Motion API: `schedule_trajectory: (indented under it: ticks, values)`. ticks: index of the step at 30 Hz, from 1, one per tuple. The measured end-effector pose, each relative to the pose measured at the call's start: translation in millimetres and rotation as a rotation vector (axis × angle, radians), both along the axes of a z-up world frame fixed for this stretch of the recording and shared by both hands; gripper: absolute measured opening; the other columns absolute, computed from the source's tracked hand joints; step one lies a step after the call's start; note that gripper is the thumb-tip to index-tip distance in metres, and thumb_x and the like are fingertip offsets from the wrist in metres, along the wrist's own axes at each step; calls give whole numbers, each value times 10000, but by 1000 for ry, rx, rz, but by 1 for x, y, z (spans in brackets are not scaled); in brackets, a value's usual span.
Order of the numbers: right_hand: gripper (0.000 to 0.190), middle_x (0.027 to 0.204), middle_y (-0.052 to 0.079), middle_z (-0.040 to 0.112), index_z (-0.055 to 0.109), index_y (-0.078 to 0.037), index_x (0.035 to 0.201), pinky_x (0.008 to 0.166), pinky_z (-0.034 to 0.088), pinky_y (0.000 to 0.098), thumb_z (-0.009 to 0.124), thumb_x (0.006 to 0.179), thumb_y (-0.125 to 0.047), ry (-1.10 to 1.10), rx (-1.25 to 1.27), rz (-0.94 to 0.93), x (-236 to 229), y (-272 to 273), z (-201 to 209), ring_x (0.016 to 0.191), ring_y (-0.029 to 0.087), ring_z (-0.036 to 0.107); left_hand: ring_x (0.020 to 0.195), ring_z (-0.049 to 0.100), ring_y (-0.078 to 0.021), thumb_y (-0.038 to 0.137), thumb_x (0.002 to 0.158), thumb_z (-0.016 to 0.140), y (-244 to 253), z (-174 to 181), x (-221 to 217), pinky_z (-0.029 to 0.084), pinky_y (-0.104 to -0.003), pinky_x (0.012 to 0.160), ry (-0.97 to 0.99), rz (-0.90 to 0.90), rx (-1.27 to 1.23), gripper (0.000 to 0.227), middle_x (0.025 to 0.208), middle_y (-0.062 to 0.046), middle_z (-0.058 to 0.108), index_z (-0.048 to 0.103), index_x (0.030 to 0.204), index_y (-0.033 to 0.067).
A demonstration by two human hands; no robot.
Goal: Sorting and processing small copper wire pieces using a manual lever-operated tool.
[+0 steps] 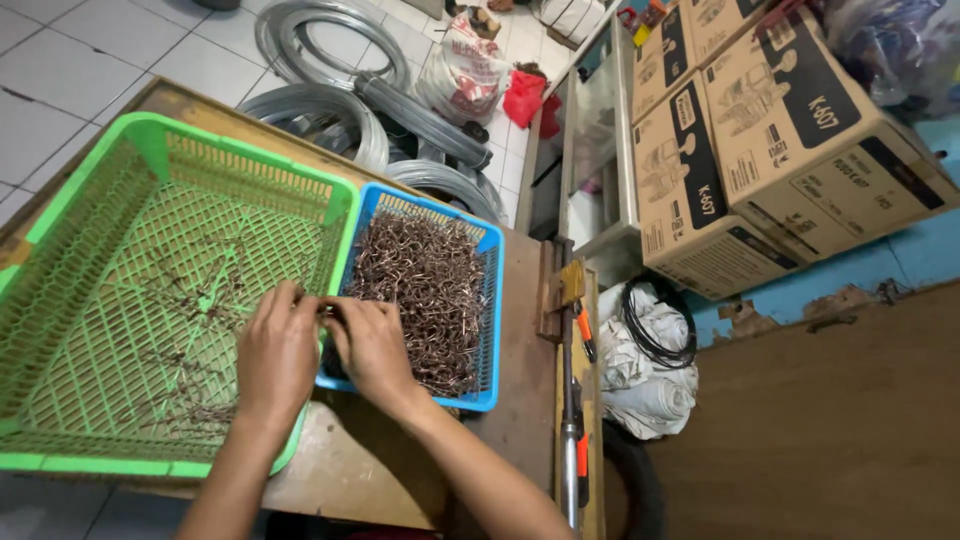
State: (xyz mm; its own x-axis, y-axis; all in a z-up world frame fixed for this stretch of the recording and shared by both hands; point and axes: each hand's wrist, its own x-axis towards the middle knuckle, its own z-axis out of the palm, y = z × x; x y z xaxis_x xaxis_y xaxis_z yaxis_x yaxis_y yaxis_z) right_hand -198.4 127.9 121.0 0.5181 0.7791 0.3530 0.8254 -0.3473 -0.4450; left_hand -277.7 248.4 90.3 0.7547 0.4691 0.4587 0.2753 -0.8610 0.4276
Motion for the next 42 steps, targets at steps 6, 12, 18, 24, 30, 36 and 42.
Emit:
schedule_trajectory:
  ticks: [6,12,18,24,30,36,42]
  values:
    - [212,1060,0,762,686,-210,1202,968,459,386,664,1000,-270,35,35,-135,27,-41,17,1018,211,724,1036,667,-282,56,872,676,-34,32,28,588,-393,819,-109,-120,34,146,1046,-84,645,703,1000,121]
    - [171,975,136,774,695,-102,1149,923,511,463,643,1007,-181,168,127,-282,49,-90,21,989,359,735,1082,652,-287,76,879,684,-70,49,66,557,-377,883,-238,-306,100,256,1130,-92,633,668,1130,127]
    - [142,902,149,787,758,-118,1082,841,574,449,684,966,-153,282,284,-505,53,-143,39,965,356,755,973,666,-248,118,906,723,-123,59,89,548,-357,830,-243,-350,-64,208,1017,-57,619,689,1111,114]
    - [162,875,106,801,784,-124,1022,807,581,385,791,861,-108,267,376,-756,58,-189,20,864,289,773,850,669,-247,285,916,753,-169,31,112,533,-362,775,-144,-454,-132,155,844,-45,654,742,952,135]
    - [281,892,61,787,763,-156,1024,858,567,352,834,767,-67,119,283,-874,59,-218,-12,885,272,758,868,712,-328,255,920,755,-215,26,138,570,-412,782,-67,-568,-485,151,838,-111,710,772,957,110]
    - [284,1050,3,793,741,-209,1181,874,528,294,755,897,-203,582,351,-842,70,-250,-14,951,116,723,881,700,-363,170,942,700,-229,16,160,558,-447,813,-19,-672,-494,90,830,-134,684,747,926,94]
    - [380,1110,122,729,668,-105,1343,860,574,306,677,983,-225,685,556,-786,110,-272,-20,932,175,706,894,689,-299,250,913,698,-234,16,171,550,-439,799,86,-723,-313,105,830,-54,670,737,930,154]
